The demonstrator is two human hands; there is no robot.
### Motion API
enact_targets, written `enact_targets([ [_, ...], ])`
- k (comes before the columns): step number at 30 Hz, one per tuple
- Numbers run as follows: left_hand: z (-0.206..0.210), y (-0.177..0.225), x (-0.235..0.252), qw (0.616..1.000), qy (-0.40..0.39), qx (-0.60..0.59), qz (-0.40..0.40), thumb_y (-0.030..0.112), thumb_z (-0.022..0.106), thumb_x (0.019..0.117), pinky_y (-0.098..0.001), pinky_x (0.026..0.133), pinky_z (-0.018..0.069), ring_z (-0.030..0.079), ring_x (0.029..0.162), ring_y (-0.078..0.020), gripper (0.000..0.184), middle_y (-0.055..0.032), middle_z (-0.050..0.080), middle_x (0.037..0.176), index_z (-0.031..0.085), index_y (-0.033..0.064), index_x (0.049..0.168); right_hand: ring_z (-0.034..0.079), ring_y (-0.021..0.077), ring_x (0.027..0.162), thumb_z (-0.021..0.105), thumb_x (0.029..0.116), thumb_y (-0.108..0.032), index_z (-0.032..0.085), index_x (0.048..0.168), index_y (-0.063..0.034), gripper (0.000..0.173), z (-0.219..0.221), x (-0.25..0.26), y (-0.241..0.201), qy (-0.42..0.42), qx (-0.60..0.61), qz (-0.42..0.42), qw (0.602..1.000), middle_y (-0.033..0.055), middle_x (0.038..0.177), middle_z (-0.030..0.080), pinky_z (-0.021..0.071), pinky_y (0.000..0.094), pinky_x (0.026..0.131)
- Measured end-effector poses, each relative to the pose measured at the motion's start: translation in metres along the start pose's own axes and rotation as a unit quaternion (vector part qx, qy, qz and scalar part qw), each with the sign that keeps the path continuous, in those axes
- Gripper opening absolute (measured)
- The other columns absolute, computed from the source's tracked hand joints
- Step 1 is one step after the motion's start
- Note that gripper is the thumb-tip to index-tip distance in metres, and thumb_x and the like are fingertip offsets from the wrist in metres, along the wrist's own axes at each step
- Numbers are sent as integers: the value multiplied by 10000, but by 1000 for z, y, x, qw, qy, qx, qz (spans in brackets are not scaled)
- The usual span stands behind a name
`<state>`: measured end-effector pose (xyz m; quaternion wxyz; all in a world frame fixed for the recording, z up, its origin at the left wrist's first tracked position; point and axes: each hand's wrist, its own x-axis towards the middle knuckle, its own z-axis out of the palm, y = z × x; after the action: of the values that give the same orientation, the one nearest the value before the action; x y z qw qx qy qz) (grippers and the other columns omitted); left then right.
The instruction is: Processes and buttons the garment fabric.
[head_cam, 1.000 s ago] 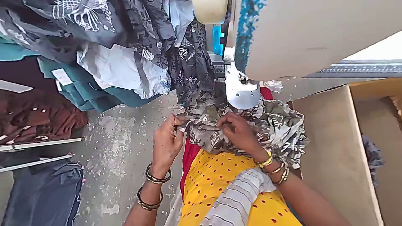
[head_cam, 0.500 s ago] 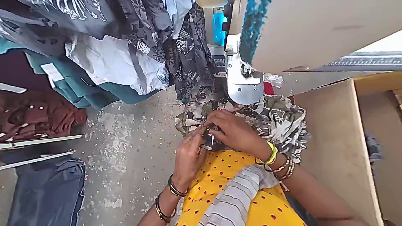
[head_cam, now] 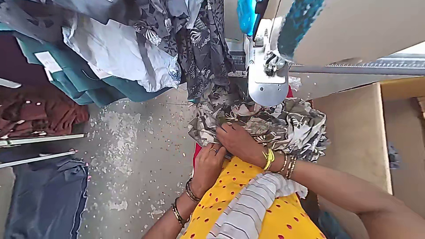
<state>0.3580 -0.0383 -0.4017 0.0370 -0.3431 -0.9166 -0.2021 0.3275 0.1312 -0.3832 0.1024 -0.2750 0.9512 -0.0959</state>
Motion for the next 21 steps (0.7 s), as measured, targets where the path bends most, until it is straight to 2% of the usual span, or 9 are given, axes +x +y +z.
enact_targets([
  [2,-1,-1,-1,1000,-1,-1,6,138,693,893,-386,735,602,727,882,-265,64,-81,739,906,732,91,874,669,353,980,494,968,82,653,1042,66,177,3,-2,2,4,5,-30,1000,191,1060,650,557,436,701],
  [5,-1,-2,-2,1000,2,4,13,127,680,894,-374,737,599,726,874,-251,69,-70,741,902,724,94,853,660,384,1014,474,982,81,634,1079,72,187,3,-1,3,-40,48,-38,997,217,1112,633,560,470,707],
  [10,-3,-3,-4,1000,-13,5,18,130,670,892,-390,751,594,725,890,-267,79,-79,741,911,721,85,851,659,425,1040,424,995,93,600,1156,139,243,-9,8,-9,-136,25,87,986,285,1178,603,557,486,744],
  [13,-4,-3,-2,1000,-23,4,20,133,673,887,-393,757,596,725,898,-278,82,-86,738,909,719,81,843,633,444,1084,385,1003,100,555,1223,167,287,-15,22,-11,-202,68,149,966,318,1262,554,540,507,779],
  [14,-3,-4,-2,999,-24,3,22,130,673,886,-392,761,597,725,898,-278,80,-85,736,905,714,80,840,629,446,1094,392,1006,88,554,1233,161,288,-15,27,-10,-210,84,159,961,317,1281,548,537,518,793],
  [16,-4,-5,-1,1000,-26,-9,15,117,670,887,-393,773,598,724,904,-275,73,-91,734,913,703,74,838,630,454,1110,497,993,-1,602,1199,120,262,-11,32,0,-193,152,159,956,299,1286,576,532,573,828],
  [18,-5,-8,-4,998,-27,-58,-18,82,661,878,-416,813,605,727,955,-294,58,-126,739,977,700,40,873,651,395,1045,591,961,-154,667,1111,29,248,-12,33,20,-146,272,153,939,225,1165,647,512,586,840],
  [20,-6,-11,-7,987,-29,-137,-85,48,634,887,-423,866,600,716,1027,-278,99,-139,732,1109,698,11,952,631,266,852,610,968,-152,665,1072,29,215,-22,31,40,-75,443,148,881,164,956,658,512,466,775],
  [21,-8,-13,-7,978,-23,-169,-120,57,611,912,-404,871,599,714,1031,-243,131,-121,729,1155,695,10,1001,616,186,783,591,994,-108,633,1092,45,186,-29,29,46,-42,531,160,831,134,902,644,525,377,742],
])
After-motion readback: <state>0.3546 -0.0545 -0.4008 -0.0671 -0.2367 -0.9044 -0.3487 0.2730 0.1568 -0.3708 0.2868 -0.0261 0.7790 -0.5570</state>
